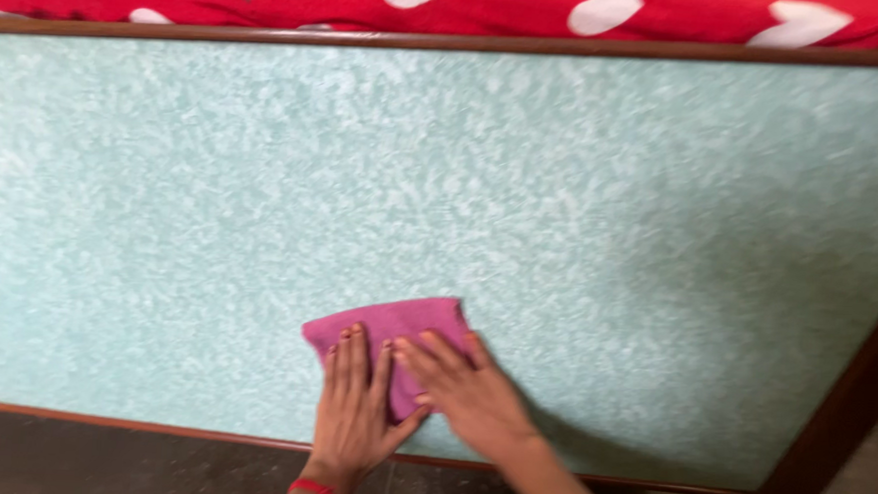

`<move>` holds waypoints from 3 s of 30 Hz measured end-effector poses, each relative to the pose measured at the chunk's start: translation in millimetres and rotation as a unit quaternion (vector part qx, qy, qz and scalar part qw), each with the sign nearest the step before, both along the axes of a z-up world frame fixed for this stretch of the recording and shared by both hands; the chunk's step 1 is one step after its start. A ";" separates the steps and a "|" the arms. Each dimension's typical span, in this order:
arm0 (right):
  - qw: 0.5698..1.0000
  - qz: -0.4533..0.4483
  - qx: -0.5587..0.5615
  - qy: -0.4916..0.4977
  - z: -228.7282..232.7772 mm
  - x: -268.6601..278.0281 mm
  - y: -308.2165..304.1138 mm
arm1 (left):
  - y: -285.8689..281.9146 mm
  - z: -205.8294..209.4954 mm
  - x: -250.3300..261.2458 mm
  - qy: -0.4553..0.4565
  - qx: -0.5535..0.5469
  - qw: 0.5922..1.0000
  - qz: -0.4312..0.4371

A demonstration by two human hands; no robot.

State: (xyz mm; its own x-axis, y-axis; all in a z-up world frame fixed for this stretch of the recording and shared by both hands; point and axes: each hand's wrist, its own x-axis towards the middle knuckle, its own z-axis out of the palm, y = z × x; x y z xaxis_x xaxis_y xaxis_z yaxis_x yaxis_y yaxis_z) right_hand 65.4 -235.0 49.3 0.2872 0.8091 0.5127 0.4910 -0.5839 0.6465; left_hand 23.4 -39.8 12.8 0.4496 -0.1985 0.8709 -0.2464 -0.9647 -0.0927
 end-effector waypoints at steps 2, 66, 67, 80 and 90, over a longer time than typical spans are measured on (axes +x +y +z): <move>0.999 -0.007 0.028 -0.037 9.3 7.7 -47.2 | -34.9 16.3 14.2 -0.007 -0.001 0.999 -0.037; 0.883 -0.116 0.454 0.014 124.0 2.2 -266.8 | -290.5 176.7 49.3 -0.080 0.066 0.993 -0.053; 0.886 -0.089 0.455 0.001 129.1 7.2 -248.4 | -276.0 182.4 47.8 -0.067 0.067 0.995 -0.042; 0.948 0.041 0.311 0.059 155.9 -24.9 42.9 | -3.4 151.9 -16.1 -0.040 -0.034 0.980 0.191; 0.974 0.045 0.217 0.045 122.2 -33.6 28.8 | 8.2 112.5 -10.9 -0.006 -0.051 0.990 0.135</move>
State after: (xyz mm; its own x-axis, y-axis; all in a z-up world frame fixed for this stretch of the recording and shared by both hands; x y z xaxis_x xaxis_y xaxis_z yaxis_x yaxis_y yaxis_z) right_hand 31.8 -206.2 171.5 0.2838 0.5464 0.7879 0.5962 -0.7442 0.3013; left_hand 12.5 -31.6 125.3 0.4640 0.0166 0.8857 0.0224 -0.9997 0.0070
